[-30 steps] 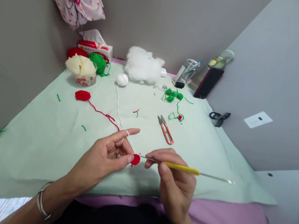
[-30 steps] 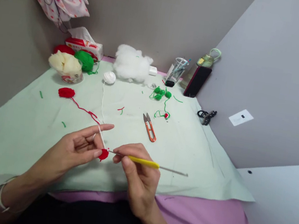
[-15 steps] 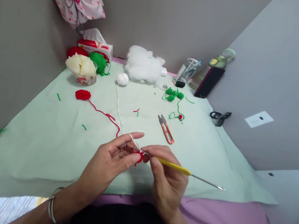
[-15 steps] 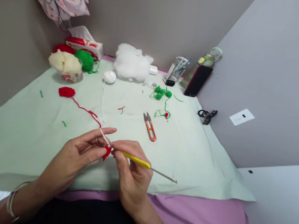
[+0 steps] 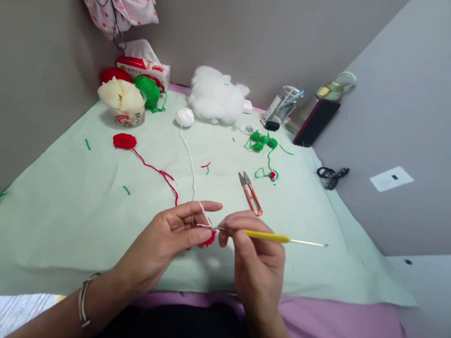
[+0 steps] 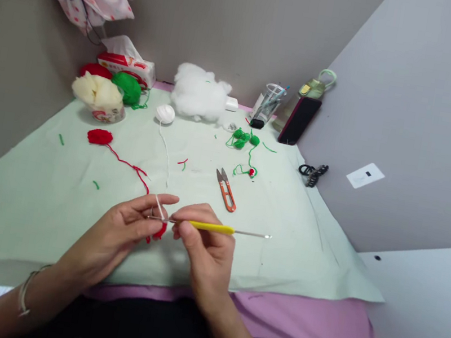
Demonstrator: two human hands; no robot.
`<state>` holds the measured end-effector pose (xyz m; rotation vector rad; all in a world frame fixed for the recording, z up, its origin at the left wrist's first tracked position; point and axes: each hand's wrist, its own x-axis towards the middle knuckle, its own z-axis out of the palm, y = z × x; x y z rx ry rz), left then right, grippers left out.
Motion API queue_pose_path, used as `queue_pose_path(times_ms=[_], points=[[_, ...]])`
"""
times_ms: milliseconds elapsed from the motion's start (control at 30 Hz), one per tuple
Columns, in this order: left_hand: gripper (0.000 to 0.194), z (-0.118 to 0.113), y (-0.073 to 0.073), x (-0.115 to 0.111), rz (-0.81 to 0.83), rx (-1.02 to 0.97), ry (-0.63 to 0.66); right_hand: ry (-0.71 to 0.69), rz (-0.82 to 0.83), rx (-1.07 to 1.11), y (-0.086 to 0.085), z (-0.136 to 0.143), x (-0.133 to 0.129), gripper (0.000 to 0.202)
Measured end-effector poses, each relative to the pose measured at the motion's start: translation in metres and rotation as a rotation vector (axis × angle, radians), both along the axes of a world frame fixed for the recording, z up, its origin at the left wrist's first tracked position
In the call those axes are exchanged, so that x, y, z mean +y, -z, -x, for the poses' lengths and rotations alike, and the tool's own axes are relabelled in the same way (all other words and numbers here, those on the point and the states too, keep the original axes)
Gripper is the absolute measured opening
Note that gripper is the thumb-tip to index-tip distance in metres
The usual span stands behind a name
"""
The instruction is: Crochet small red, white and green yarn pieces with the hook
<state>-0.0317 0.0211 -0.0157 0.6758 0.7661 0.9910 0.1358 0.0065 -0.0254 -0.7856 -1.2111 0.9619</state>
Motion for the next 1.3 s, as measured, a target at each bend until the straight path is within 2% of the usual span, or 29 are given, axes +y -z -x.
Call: queue_pose_path(times_ms=[100,300,567,700,933,1100,1200,1300], points=[[0.038,-0.003,0.002,-0.003,-0.052,0.038,0.006,-0.013,0.021,-0.057,0.004,0.001,-0.001,0.014],[0.044,0.000,0.003,-0.002,-0.062,0.071,-0.005,-0.091,0.175,0.138,0.006,-0.002,0.000,0.011],[0.038,0.006,-0.001,-0.003,-0.076,0.102,0.055,-0.178,0.161,0.182,-0.001,-0.008,0.001,0.017],[0.037,0.008,0.000,-0.005,-0.082,0.128,0.047,-0.135,0.069,0.028,0.001,-0.013,-0.004,0.018],[0.037,0.006,-0.002,-0.003,-0.079,0.125,0.020,-0.007,-0.180,-0.331,-0.004,-0.014,-0.014,0.031],[0.042,0.003,-0.001,-0.004,-0.057,0.097,0.013,0.040,-0.321,-0.465,0.000,-0.010,-0.016,0.038],[0.047,0.001,0.002,-0.004,-0.031,0.063,0.018,0.056,-0.269,-0.416,0.005,-0.005,-0.015,0.032],[0.053,0.001,0.002,-0.002,-0.006,0.035,0.067,0.006,-0.112,-0.185,0.011,-0.001,-0.009,0.020]])
